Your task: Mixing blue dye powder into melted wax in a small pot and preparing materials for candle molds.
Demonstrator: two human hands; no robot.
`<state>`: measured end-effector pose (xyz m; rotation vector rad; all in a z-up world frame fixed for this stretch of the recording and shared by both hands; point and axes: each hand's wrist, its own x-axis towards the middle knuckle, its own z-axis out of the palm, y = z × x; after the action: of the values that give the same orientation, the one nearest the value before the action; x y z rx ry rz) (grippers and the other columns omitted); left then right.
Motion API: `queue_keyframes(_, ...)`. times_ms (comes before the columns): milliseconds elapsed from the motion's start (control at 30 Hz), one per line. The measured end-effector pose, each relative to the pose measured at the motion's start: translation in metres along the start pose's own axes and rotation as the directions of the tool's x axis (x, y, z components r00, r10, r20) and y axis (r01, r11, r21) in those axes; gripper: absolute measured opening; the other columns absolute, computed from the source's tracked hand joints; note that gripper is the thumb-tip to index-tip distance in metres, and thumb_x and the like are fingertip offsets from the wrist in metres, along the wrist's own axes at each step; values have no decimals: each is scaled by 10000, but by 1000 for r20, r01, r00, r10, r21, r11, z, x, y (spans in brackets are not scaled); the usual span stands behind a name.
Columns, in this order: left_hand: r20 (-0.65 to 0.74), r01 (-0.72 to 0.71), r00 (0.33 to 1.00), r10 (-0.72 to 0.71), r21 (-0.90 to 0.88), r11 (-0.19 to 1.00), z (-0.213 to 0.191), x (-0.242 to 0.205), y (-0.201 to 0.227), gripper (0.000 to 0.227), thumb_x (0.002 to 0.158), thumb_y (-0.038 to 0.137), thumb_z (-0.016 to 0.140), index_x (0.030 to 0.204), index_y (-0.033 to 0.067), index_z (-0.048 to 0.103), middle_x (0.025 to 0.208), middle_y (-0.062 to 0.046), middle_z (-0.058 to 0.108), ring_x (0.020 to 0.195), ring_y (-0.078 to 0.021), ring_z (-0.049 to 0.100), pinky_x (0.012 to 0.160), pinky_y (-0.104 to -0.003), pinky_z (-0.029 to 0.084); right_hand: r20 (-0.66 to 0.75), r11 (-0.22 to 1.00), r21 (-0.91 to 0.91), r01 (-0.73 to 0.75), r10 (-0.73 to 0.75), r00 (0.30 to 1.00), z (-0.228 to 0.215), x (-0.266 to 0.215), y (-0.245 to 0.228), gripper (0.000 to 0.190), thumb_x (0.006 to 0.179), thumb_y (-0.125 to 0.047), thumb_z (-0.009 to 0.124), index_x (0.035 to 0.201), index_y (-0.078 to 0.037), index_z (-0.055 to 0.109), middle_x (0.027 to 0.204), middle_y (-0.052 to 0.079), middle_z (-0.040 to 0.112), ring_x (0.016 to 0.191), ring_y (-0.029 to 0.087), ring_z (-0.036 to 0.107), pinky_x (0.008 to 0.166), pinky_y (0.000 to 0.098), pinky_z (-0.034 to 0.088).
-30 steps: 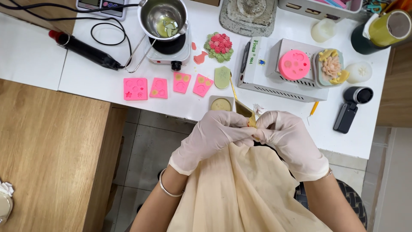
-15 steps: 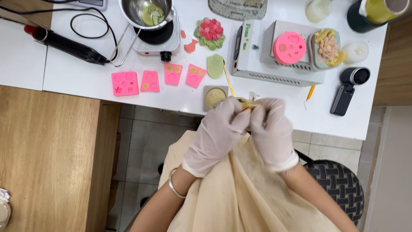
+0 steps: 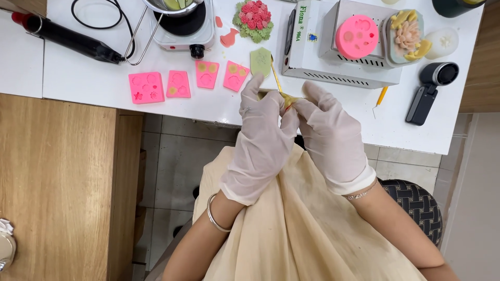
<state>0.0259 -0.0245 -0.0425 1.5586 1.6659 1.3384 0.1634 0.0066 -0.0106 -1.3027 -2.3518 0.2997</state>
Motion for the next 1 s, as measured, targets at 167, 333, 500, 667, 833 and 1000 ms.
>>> queue_keyframes(167,-70,-55,996,55,1,998,3,-3,2,131,970,57,698,978,13,575,1472,-330,405,1400,-404,433,1113,-429,425,76,935,304,-183,168,983,3,-2,13,310,878,13,769,1176,-62,726,1343,198,681,1092,240,728,852,289,590)
queue_keyframes(333,-9,53,998,-56,-160,986,4,-2,12,96,953,81,711,988,45,630,1469,-252,452,1239,-267,540,1069,-378,469,102,763,623,-171,138,985,-1,-9,24,222,987,77,667,1178,-7,743,1322,141,730,1104,183,701,927,289,574)
queue_keyframes(500,-35,27,998,-60,-596,803,-1,3,17,266,931,39,744,1149,94,601,1345,-134,495,1189,-193,567,1033,-312,504,181,67,970,-234,445,877,-7,-9,55,94,976,156,629,973,109,710,1047,189,703,859,250,694,792,354,577)
queue_keyframes(667,166,276,955,-246,-800,533,-20,15,21,434,976,-41,693,1374,49,547,1212,-60,648,1060,-110,638,939,-249,551,403,-42,902,-429,439,803,-24,1,60,130,922,120,628,1004,101,727,986,212,729,784,249,690,765,340,567)
queue_keyframes(833,244,330,944,-223,-759,562,-33,17,18,445,988,-58,692,1413,-26,565,1236,-57,686,1087,-95,638,953,-248,538,517,-27,832,-554,398,758,-30,6,56,166,864,39,696,1021,82,731,1011,140,761,843,199,721,725,343,585)
queue_keyframes(1000,339,379,924,-176,-765,520,-42,20,14,460,948,-87,725,1377,-43,563,1183,-82,699,1082,-107,667,980,-254,576,538,-231,842,-488,278,796,-6,-6,83,155,953,-36,796,972,99,722,916,181,718,741,251,674,697,349,551)
